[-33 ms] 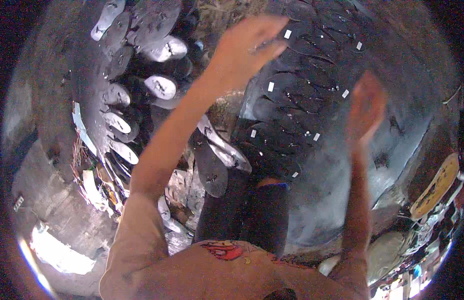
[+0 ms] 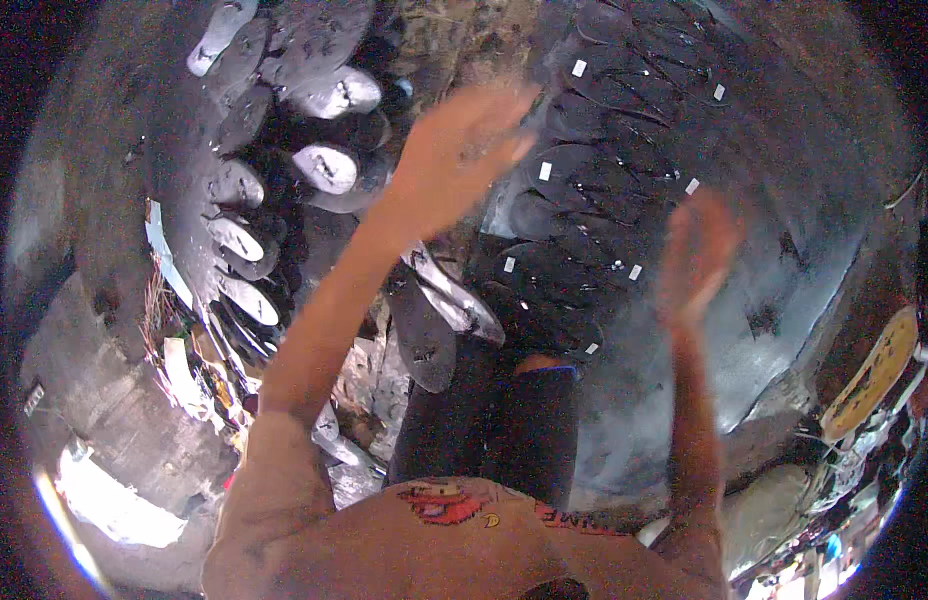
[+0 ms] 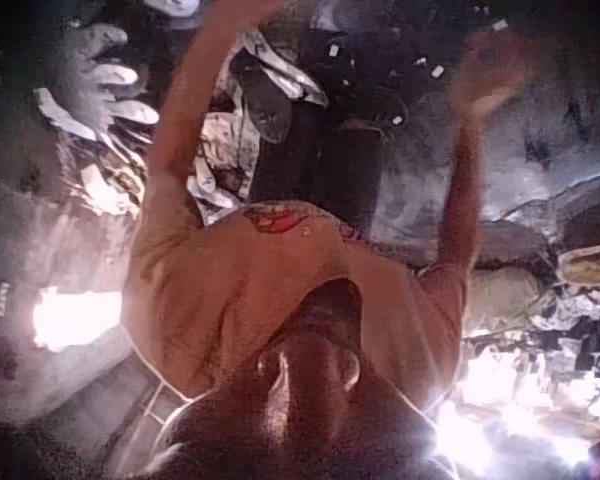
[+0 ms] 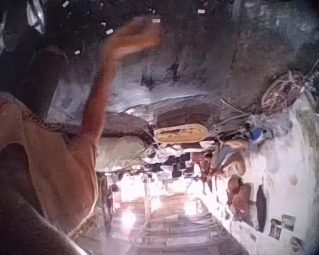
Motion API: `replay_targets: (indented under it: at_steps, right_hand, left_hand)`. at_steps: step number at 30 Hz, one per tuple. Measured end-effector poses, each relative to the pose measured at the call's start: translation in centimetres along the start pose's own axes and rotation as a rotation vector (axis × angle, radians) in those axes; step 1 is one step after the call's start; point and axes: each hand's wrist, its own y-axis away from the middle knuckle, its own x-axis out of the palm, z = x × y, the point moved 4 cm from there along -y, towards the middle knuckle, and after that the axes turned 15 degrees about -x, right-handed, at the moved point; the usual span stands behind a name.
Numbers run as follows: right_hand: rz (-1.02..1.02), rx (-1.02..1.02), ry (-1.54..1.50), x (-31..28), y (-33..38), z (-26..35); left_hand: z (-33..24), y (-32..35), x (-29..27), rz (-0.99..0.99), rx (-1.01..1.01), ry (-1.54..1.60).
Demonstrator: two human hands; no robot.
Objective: The person sits on the floor and arranges black flip-flops into neat rows. They pick up each flip-flop, place it in a line, and adjust the alignment to create an organized display.
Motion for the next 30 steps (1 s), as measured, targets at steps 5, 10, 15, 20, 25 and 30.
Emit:
replay_targets:
  at_steps: [5, 10, 15, 20, 25, 30]
  right_hand:
    - [0.035, -0.093, 0.278, 4.8, 13.8, 2.5]
    - [0.126, -0.099, 0.413, 5.1, 15.2, 3.6]
    - [0.08, -0.14, 0.424, 4.8, 16.3, 2.2]
    - [-0.017, -0.208, 0.4, 5.2, 16.0, 1.6]
    - [-0.036, -0.064, 0.01, 2.8, 15.9, 1.6]
    - [-0.125, 0.111, 0.066, -8.1, 24.6, 7.8]
  left_hand:
    - [9.0, 16.2, -1.8, 0.158, -0.008, -0.441]
    - [10.8, 16.7, 2.2, 0.432, 0.276, -0.677]
    - [9.8, 16.7, -0.8, 0.348, 0.086, -0.272]
    - [9.8, 18.4, -0.3, 0.16, 0.422, -0.391]
    - [14.9, 18.0, 4.5, 0.178, 0.414, -0.937]
    - [8.8, 28.1, 0.9, -0.397, 0.666, -0.453]
